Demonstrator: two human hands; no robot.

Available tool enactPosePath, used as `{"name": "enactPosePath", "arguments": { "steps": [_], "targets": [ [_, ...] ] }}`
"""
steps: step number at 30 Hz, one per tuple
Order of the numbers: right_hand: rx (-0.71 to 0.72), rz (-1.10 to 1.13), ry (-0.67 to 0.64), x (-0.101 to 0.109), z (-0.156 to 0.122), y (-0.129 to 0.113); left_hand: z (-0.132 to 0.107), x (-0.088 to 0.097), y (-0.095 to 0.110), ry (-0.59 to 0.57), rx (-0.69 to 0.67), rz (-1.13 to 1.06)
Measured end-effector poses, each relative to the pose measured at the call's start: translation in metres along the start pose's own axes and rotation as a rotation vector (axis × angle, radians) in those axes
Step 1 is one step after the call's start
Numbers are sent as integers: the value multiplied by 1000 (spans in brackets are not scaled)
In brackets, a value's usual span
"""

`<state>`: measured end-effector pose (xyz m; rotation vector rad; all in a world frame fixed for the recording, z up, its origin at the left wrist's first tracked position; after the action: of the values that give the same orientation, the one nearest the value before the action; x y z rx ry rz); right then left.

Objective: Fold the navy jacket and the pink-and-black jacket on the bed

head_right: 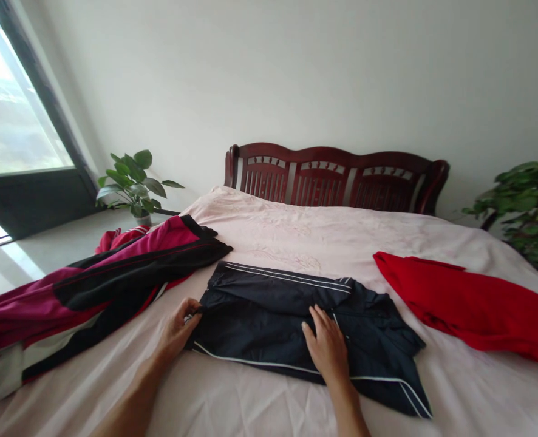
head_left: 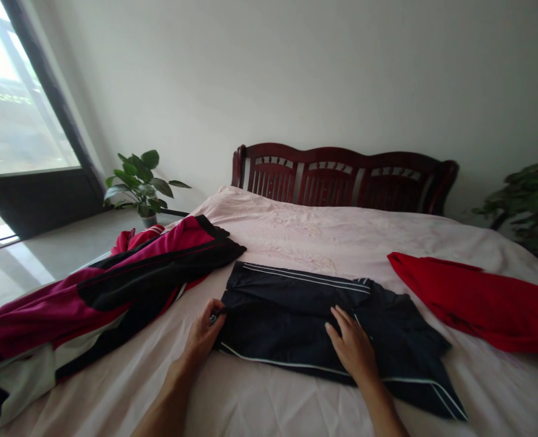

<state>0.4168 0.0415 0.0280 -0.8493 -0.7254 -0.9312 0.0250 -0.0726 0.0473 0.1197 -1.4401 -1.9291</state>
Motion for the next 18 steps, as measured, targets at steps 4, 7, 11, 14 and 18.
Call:
{"name": "enactPosePath", "arguments": {
  "steps": [4,7,11,14,18],
  "targets": [
    [-4,-11,-13,0,0,-1,0,-1,-7,72,31,-44],
    [-9,-10,-12,1,-1,-2,2,-3,-14,96,54,3],
    [-12,6,18,2,-1,-2,7,-6,-19,28,89,83],
    [-48,21,60,4,-1,0,9,-9,-19,-49,88,246],
    [-195,-80,81,7,-2,9,9,-13,-17,-97,55,359]
  ]
}}
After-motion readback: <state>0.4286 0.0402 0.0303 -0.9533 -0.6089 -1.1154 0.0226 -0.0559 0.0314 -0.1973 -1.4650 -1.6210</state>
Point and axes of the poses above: each hand's wrist, its own z-axis towards the middle knuckle, its own x-axis out of the back of the hand, y = z × x, the point moved 7 cm from there along z, towards the middle knuckle, and after that the axes turned 9 degrees about y, right-handed, at the moved point
